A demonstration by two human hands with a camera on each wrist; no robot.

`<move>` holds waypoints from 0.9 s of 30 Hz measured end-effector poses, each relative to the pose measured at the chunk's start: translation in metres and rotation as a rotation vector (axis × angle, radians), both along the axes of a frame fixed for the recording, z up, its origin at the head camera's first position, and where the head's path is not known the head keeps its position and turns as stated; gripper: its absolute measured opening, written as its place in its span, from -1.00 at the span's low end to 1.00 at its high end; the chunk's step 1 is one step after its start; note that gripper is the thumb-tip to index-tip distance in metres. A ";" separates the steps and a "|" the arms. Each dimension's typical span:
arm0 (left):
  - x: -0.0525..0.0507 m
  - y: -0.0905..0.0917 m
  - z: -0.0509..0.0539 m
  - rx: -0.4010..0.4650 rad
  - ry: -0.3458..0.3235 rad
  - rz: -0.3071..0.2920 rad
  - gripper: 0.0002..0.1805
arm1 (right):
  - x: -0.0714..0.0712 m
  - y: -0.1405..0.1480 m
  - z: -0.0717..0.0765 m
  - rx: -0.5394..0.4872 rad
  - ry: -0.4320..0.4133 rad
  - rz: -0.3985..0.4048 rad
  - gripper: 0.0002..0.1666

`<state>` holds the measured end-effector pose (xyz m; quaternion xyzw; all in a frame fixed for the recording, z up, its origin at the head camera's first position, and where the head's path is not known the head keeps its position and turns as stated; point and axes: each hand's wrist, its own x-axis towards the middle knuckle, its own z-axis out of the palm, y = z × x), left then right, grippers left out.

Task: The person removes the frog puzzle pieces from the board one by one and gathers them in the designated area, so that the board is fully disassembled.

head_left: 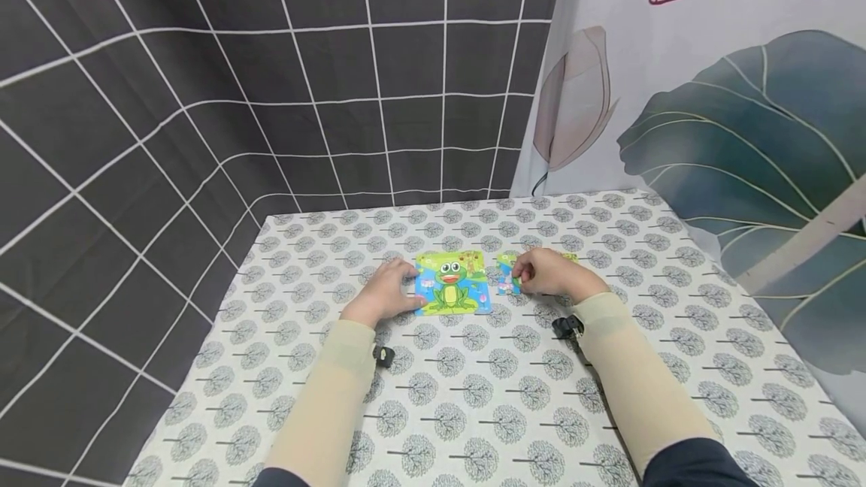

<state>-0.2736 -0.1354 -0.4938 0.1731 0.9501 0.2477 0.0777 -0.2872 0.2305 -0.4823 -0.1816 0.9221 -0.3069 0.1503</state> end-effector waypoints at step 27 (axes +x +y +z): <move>-0.002 0.000 -0.003 -0.009 0.000 0.005 -0.25 | -0.003 0.002 -0.001 0.017 -0.015 -0.033 -0.76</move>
